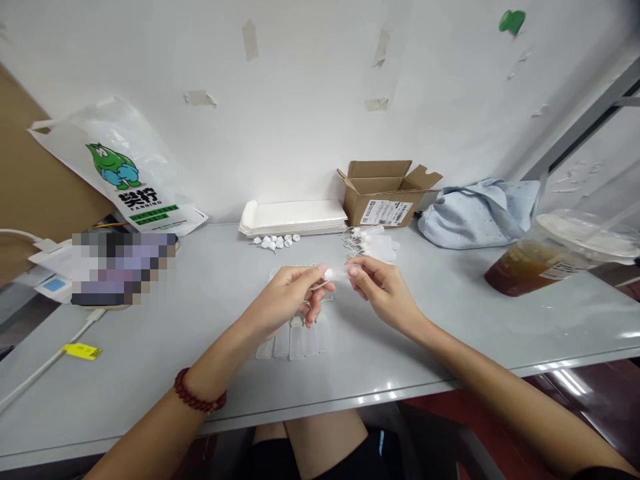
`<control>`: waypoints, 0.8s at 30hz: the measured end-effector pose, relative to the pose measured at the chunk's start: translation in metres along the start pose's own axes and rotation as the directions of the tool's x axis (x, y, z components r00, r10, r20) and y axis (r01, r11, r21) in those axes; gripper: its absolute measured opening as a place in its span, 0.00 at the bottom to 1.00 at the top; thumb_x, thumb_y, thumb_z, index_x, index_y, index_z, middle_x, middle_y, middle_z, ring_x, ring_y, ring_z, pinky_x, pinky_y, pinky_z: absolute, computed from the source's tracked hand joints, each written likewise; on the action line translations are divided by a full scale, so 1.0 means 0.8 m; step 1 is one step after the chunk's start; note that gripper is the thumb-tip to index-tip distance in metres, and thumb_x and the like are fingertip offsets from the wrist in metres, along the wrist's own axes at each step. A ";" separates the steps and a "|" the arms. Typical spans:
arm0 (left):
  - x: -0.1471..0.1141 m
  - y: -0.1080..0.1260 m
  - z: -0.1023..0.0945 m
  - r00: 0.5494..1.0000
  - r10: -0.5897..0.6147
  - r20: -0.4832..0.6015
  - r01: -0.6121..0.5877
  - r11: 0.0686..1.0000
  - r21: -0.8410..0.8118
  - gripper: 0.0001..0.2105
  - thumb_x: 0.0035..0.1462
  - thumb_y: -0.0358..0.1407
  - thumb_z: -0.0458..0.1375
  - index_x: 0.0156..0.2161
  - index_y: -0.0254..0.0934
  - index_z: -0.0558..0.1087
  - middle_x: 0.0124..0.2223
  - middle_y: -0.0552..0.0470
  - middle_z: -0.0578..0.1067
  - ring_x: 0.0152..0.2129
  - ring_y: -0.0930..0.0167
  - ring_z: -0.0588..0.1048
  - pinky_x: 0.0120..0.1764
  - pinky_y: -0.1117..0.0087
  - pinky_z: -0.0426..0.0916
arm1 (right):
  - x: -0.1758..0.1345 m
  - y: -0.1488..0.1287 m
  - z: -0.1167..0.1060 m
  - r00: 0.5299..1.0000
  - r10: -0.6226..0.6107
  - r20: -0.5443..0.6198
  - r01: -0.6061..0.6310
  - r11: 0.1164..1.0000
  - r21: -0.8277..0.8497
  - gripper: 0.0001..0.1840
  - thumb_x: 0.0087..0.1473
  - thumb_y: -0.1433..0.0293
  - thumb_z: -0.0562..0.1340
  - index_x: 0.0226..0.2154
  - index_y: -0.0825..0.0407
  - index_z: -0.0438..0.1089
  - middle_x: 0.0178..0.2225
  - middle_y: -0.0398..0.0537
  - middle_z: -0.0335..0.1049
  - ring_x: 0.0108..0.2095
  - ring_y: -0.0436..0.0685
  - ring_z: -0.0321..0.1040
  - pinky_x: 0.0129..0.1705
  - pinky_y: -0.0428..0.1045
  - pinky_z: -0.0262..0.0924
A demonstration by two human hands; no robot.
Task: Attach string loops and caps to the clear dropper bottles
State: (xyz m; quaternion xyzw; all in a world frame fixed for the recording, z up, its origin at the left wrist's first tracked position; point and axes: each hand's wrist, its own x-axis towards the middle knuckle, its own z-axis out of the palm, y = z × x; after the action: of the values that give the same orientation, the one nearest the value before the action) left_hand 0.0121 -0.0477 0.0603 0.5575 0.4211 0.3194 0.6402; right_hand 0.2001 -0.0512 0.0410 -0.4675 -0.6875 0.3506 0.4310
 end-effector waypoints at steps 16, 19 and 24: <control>-0.004 -0.003 0.004 0.952 0.297 -0.075 -0.208 0.806 0.554 0.07 0.52 0.36 0.56 0.30 0.35 0.74 0.24 0.54 0.74 0.22 0.73 0.71 0.27 0.74 0.65 | 0.006 -0.008 -0.005 0.969 0.172 0.178 -0.199 0.969 0.146 0.22 0.51 0.50 0.60 0.25 0.53 0.65 0.15 0.38 0.59 0.16 0.47 0.55 0.21 0.45 0.51; -0.001 -0.001 0.001 0.946 0.317 -0.067 -0.228 0.798 0.557 0.09 0.54 0.38 0.56 0.36 0.36 0.75 0.32 0.52 0.77 0.30 0.71 0.74 0.32 0.73 0.68 | 0.009 -0.008 -0.011 0.980 0.136 0.147 -0.170 0.954 0.248 0.20 0.51 0.52 0.61 0.26 0.54 0.66 0.19 0.40 0.62 0.18 0.48 0.59 0.23 0.46 0.56; 0.013 0.000 -0.039 0.910 0.314 -0.269 -0.136 0.841 0.524 0.13 0.54 0.43 0.55 0.38 0.35 0.75 0.31 0.50 0.77 0.28 0.70 0.75 0.30 0.72 0.68 | 0.025 0.006 -0.043 0.987 0.009 -0.162 0.001 0.998 0.061 0.17 0.53 0.57 0.60 0.36 0.54 0.69 0.23 0.43 0.66 0.23 0.50 0.65 0.26 0.47 0.61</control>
State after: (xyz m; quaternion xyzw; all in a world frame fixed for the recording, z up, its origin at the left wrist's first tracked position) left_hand -0.0114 -0.0248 0.0578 0.6839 0.5243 0.3675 0.3498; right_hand 0.2294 -0.0281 0.0549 -0.4826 -0.6381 0.3332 0.4989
